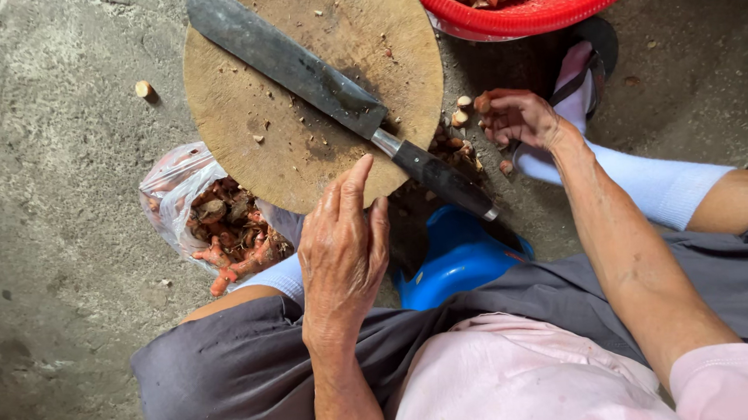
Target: The person sits on a low stool and uses a large knife to chop brown root vegetables on a round wooden board. Chopped pieces are pushed into a red basket, while peels and trimmings fall onto the floor or into a plastic bag.
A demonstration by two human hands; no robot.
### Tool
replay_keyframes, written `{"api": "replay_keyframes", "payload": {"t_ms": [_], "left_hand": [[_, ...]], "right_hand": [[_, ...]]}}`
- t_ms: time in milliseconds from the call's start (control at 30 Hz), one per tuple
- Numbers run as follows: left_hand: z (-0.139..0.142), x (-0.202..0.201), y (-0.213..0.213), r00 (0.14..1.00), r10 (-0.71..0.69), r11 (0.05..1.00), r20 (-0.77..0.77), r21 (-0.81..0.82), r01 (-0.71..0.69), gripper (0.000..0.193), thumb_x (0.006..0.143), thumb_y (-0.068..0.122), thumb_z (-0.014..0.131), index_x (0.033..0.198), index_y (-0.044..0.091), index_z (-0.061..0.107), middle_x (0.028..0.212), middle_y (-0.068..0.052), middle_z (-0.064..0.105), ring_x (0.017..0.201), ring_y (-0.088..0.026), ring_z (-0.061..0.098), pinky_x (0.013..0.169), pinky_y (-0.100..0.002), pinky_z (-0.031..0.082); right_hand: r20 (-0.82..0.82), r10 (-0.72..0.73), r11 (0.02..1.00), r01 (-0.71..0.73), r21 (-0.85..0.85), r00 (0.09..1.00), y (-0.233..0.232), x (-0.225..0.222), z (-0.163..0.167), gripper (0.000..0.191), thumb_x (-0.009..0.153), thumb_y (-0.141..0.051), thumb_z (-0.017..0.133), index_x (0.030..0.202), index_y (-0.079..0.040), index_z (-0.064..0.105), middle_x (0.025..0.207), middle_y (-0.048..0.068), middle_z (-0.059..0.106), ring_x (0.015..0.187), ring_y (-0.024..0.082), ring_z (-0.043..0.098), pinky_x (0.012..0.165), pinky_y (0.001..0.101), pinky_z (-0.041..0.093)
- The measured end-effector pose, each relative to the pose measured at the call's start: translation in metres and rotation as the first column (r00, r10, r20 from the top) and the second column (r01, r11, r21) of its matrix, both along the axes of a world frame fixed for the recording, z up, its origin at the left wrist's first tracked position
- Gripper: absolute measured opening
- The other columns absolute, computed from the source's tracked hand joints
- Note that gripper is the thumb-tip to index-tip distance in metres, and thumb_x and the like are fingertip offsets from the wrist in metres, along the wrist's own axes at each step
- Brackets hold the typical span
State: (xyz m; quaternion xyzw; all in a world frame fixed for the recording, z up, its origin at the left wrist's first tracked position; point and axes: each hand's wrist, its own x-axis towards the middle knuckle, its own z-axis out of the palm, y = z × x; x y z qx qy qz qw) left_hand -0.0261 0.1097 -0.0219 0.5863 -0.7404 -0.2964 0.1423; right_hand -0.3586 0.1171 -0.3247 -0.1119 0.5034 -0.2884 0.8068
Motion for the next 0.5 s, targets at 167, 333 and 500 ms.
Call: {"api": "replay_keyframes", "payload": {"t_ms": [167, 333, 500], "left_hand": [[0.002, -0.002, 0.001, 1.0, -0.018, 1.0, -0.019, -0.016, 0.018, 0.045, 0.104, 0.017, 0.062, 0.147, 0.01, 0.051, 0.124, -0.016, 0.066, 0.109, -0.034, 0.066, 0.094, -0.044, 0.051], [0.004, -0.001, 0.0, 1.0, -0.017, 1.0, -0.026, -0.003, 0.016, 0.044, 0.103, 0.016, 0.061, 0.146, 0.01, 0.052, 0.122, -0.016, 0.066, 0.107, -0.036, 0.065, 0.091, -0.045, 0.05], [0.002, 0.002, 0.003, 0.999, 0.007, 1.0, -0.043, 0.0, -0.007, 0.043, 0.103, 0.016, 0.061, 0.145, 0.011, 0.052, 0.123, -0.015, 0.066, 0.108, -0.035, 0.066, 0.092, -0.044, 0.051]], "right_hand": [[0.202, -0.146, 0.905, 0.213, -0.368, 0.968, -0.017, -0.015, 0.047, 0.028, 0.114, -0.024, 0.057, 0.112, 0.003, 0.066, 0.085, 0.014, 0.067, 0.068, 0.019, 0.067, 0.051, 0.0287, 0.048], [-0.188, 0.024, 0.995, -0.041, -0.089, 0.982, -0.032, 0.006, 0.045, 0.043, 0.107, -0.043, 0.055, 0.133, -0.01, 0.065, 0.089, 0.01, 0.07, 0.065, 0.02, 0.071, 0.049, 0.0313, 0.05], [-0.949, -0.252, 0.545, -0.782, -0.303, 0.192, 0.003, 0.048, 0.005, 0.038, 0.105, -0.031, 0.061, 0.139, -0.013, 0.059, 0.117, 0.017, 0.074, 0.093, 0.036, 0.073, 0.075, 0.047, 0.059]]}}
